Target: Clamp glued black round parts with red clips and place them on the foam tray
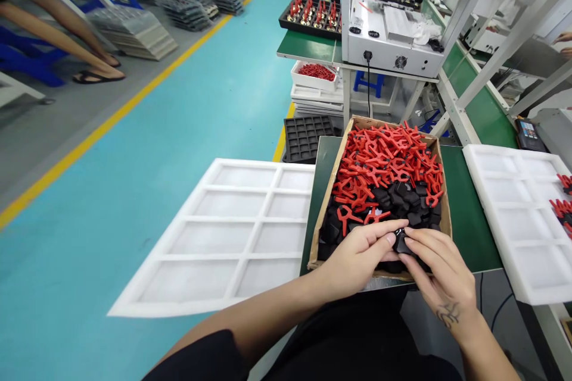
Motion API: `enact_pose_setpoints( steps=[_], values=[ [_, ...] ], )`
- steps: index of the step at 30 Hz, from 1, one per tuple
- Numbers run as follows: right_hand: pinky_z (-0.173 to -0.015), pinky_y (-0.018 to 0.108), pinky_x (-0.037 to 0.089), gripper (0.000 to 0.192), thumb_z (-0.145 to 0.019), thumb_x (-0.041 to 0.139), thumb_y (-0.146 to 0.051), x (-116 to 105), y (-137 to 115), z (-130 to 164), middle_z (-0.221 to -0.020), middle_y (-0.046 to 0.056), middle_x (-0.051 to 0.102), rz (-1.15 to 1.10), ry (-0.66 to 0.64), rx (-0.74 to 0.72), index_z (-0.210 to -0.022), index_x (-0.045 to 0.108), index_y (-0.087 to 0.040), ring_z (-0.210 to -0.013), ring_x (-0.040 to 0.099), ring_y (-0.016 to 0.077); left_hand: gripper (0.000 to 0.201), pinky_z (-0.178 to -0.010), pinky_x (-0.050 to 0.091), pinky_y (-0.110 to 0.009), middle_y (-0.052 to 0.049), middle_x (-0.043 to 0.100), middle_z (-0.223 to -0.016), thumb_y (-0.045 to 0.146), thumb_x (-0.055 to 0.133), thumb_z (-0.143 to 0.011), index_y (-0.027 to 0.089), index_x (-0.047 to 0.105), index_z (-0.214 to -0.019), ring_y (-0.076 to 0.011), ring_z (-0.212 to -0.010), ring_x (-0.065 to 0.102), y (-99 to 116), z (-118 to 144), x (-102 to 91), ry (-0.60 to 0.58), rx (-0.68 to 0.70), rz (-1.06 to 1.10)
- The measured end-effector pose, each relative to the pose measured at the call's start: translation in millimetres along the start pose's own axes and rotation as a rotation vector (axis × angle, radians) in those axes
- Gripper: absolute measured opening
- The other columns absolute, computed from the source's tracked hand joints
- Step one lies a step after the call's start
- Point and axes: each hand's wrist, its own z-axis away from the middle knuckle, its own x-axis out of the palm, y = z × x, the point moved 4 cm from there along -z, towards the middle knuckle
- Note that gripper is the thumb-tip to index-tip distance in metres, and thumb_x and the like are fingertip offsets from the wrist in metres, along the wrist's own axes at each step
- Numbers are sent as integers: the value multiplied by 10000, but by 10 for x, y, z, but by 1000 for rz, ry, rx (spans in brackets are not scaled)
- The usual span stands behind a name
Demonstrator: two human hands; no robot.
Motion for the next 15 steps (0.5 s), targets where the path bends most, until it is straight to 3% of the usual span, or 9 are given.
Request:
enact_pose_setpoints(
  steps=[15],
  values=[
    [-982,487,671,505,-951,755,-5,-4,-2,-1,-1272,131,793,2,-6,5,-1410,710,-211,-1176,739,293,565,-1086,596,-440,-136,782,-1327,532,833,-910,186,774,-1353,-318,-1244,726,-14,-1,0,11,-13,-8]
  ],
)
